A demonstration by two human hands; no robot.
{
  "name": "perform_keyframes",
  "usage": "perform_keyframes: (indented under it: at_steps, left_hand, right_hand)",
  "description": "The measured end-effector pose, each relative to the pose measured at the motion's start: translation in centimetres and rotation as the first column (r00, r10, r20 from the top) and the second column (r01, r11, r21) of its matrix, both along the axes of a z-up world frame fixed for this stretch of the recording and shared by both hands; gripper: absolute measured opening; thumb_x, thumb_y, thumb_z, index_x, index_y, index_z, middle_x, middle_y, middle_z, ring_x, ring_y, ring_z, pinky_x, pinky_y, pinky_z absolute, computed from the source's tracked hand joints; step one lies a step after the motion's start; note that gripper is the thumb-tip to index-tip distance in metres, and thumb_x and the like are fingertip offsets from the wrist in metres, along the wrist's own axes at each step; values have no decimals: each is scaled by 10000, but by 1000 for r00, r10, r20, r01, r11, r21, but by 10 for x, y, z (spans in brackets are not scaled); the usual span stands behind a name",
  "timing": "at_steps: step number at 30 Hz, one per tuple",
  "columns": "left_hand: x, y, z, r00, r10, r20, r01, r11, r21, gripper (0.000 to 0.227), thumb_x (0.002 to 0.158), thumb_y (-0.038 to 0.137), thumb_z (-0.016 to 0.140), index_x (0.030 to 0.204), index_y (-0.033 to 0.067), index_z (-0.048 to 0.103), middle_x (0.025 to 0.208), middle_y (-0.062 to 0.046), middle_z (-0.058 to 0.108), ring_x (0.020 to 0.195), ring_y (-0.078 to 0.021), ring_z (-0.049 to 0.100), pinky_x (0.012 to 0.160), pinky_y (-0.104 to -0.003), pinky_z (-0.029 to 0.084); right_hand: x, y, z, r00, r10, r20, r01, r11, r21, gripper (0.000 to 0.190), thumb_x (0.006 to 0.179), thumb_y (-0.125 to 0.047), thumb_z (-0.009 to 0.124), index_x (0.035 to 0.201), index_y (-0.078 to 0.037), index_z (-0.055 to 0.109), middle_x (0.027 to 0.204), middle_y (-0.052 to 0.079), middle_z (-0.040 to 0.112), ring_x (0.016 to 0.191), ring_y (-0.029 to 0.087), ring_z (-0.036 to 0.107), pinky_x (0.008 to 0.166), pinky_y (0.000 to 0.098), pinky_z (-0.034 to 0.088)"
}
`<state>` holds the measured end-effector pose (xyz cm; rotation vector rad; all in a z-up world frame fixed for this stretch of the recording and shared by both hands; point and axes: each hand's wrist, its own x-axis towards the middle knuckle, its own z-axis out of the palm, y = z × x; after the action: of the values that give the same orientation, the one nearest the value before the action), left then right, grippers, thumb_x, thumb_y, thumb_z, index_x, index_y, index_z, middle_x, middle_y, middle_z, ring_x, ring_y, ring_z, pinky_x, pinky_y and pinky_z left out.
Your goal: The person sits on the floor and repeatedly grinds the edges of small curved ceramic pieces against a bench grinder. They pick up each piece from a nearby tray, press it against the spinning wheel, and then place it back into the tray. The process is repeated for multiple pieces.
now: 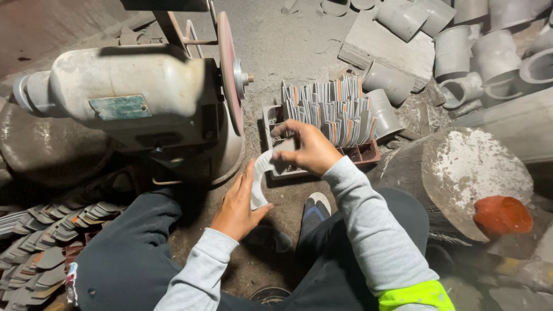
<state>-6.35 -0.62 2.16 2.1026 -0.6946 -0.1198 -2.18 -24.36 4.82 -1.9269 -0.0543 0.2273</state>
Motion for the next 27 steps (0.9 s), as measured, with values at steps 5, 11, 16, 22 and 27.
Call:
perform_keyframes:
  at_steps: [5, 11, 16, 22, 27]
  left_hand:
    - [27, -1, -12, 764, -121, -634, -167, 912, -374, 820, 814, 182, 864, 1490, -56, 466, 1141, -167, 659, 923, -191, 704, 764, -323, 601]
    - [64, -1, -15, 600, -304, -740, -331, 748, -576, 675, 897, 189, 764, 1454, -91, 505, 1210, -116, 685, 919, -148, 683, 708, -312, 613]
    - [73, -2, -15, 549, -326, -769, -403, 703, -586, 653, 891, 189, 752, 1431, -95, 520, 1213, -86, 678, 923, -152, 676, 733, -329, 610]
    - [51, 5, -16, 580, -387, -716, -308, 710, -633, 644, 921, 184, 761, 1451, -98, 528, 1232, -131, 651, 995, -168, 650, 782, -325, 596]
    - [8, 9, -14, 687, -279, -671, -236, 788, -569, 809, 809, 120, 840, 1485, -45, 427, 1336, -132, 619, 1197, -203, 661, 965, -334, 592]
  right_hand:
    - [16, 29, -14, 995, -92, -35, 96, 985, 141, 439, 928, -130, 682, 1344, -11, 607, 1038, 102, 749, 767, 161, 640, 701, 319, 537]
    - [43, 54, -46, 920, -32, 390, 97, 984, -148, 588, 824, -5, 541, 1409, -4, 595, 1298, 201, 610, 1223, 347, 590, 1092, 404, 453]
    - [59, 57, -58, 907, -65, 417, 178, 954, -239, 575, 798, -11, 562, 1370, -10, 626, 1327, 210, 593, 1250, 380, 549, 1112, 426, 429]
    - [37, 61, -45, 910, -48, 411, 159, 958, -238, 578, 785, -5, 555, 1357, -1, 639, 1288, 201, 609, 1205, 358, 568, 1089, 418, 448]
    - [-4, 47, -22, 931, 114, 346, -27, 969, -247, 552, 785, 47, 559, 1324, 12, 670, 1328, 181, 664, 1215, 307, 593, 1106, 411, 418]
